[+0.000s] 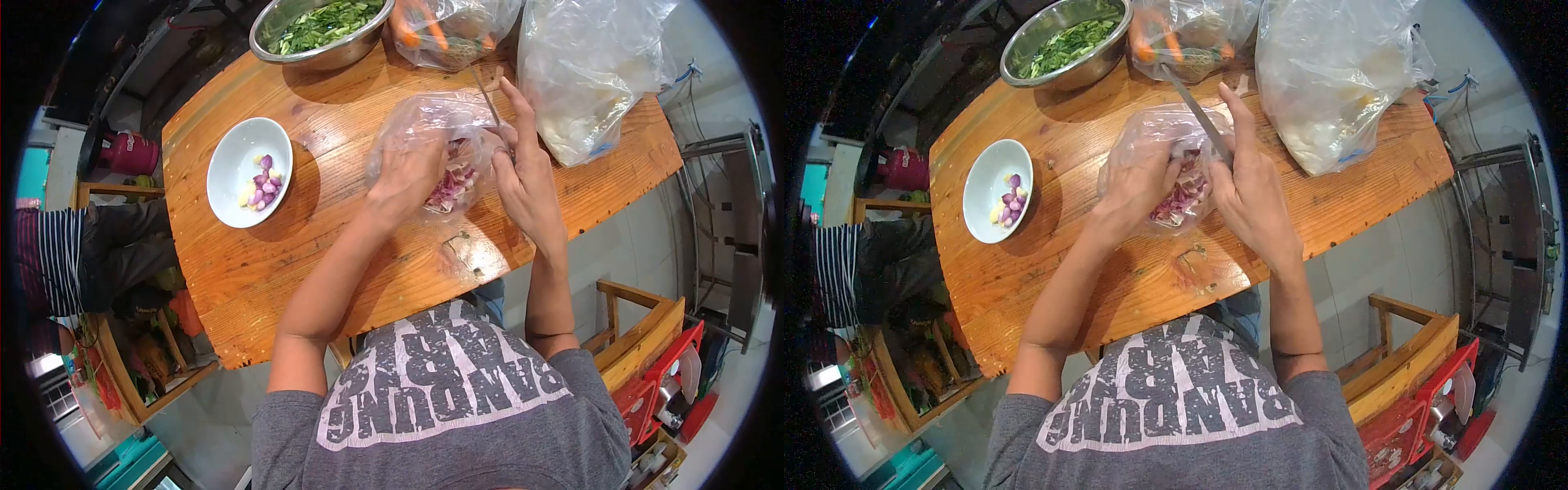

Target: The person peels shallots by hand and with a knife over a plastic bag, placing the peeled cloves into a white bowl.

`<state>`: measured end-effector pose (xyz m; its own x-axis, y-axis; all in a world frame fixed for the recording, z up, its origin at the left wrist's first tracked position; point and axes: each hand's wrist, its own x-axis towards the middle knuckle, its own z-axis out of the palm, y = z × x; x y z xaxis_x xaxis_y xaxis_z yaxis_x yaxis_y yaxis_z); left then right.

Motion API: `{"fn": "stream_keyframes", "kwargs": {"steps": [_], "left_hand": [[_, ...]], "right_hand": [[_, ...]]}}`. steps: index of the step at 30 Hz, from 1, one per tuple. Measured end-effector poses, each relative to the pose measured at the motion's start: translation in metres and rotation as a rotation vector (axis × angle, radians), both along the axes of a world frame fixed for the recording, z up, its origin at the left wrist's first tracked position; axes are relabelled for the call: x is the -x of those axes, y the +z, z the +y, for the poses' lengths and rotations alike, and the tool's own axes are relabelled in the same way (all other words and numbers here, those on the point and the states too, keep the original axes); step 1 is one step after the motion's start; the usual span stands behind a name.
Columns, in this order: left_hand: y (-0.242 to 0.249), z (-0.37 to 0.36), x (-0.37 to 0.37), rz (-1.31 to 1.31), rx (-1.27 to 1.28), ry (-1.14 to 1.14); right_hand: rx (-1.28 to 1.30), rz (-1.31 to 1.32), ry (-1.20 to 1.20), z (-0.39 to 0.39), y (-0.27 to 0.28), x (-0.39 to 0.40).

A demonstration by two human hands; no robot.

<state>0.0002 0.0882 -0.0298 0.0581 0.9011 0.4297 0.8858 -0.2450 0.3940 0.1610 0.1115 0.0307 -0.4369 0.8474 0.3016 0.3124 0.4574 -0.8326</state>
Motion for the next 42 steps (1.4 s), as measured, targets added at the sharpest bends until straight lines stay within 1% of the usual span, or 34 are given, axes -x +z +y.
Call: {"fn": "stream_keyframes", "kwargs": {"steps": [4,7,10,13,16,17,19,21,23,25,28,30,31,32,34,35,36,37,38,40,41,42], "left_hand": [[0.012,0.003,0.000,0.006,-0.033,-0.024],[0.028,0.001,-0.002,0.001,0.311,-0.004],[0.016,0.007,-0.004,-0.118,0.278,-0.068],[0.011,0.009,-0.010,-0.216,0.407,-0.032],[0.005,0.013,-0.007,-0.119,0.394,-0.082],[0.007,0.013,-0.007,-0.177,0.466,-0.079],[0.030,0.009,-0.007,-0.295,0.609,-0.064],[0.026,0.001,-0.005,-0.186,0.391,-0.056],[0.027,-0.011,-0.002,-0.082,0.206,-0.069],[0.038,-0.029,0.001,0.012,0.061,-0.104],[0.048,-0.057,-0.005,-0.079,-0.075,-0.034],[0.050,-0.062,-0.003,-0.064,0.026,-0.041],[0.056,-0.062,-0.004,-0.162,0.218,-0.053],[0.062,-0.061,-0.005,-0.248,0.406,-0.042],[0.090,-0.059,-0.003,-0.616,1.071,-0.013],[0.081,-0.064,-0.002,-0.800,1.010,-0.137],[0.065,-0.071,0.000,-0.978,0.941,-0.261],[0.059,-0.078,0.000,-1.153,0.865,-0.384],[0.061,-0.086,-0.001,-1.157,0.855,-0.369],[0.076,-0.103,-0.005,-1.163,0.838,-0.336],[0.073,-0.110,-0.008,-1.367,0.805,-0.222],[0.067,-0.112,-0.010,-1.476,0.672,-0.187]], "right_hand": [[0.002,-0.022,-0.014,0.002,0.001,-0.002],[-0.031,0.011,-0.017,0.004,-0.002,0.001],[-0.045,0.015,-0.020,0.003,-0.003,0.002],[-0.005,0.011,-0.016,0.000,-0.001,0.001],[0.075,0.048,-0.008,-0.006,0.006,0.000],[0.086,0.068,-0.017,-0.008,0.006,-0.001],[0.098,0.114,-0.033,-0.011,0.007,-0.003],[0.088,0.169,-0.056,-0.016,0.008,-0.005],[0.138,0.238,-0.093,-0.023,0.013,-0.011],[0.250,0.307,-0.119,-0.031,0.018,-0.018],[0.367,0.376,-0.073,-0.038,0.015,-0.023],[0.470,0.356,-0.010,-0.040,0.013,-0.025],[0.518,0.343,0.012,-0.043,0.012,-0.027],[0.507,0.361,0.026,-0.046,0.009,-0.028],[0.484,0.394,0.058,-0.054,0.000,-0.026],[0.533,0.437,0.098,-0.056,-0.002,-0.030],[0.525,0.440,0.104,-0.059,-0.003,-0.031],[0.519,0.444,0.109,-0.061,-0.004,-0.033],[0.513,0.448,0.115,-0.063,-0.004,-0.035],[0.633,0.394,0.211,-0.065,0.003,-0.041],[0.692,0.365,0.260,-0.066,0.005,-0.044],[0.767,0.428,0.277,-0.066,0.005,-0.045]]}}
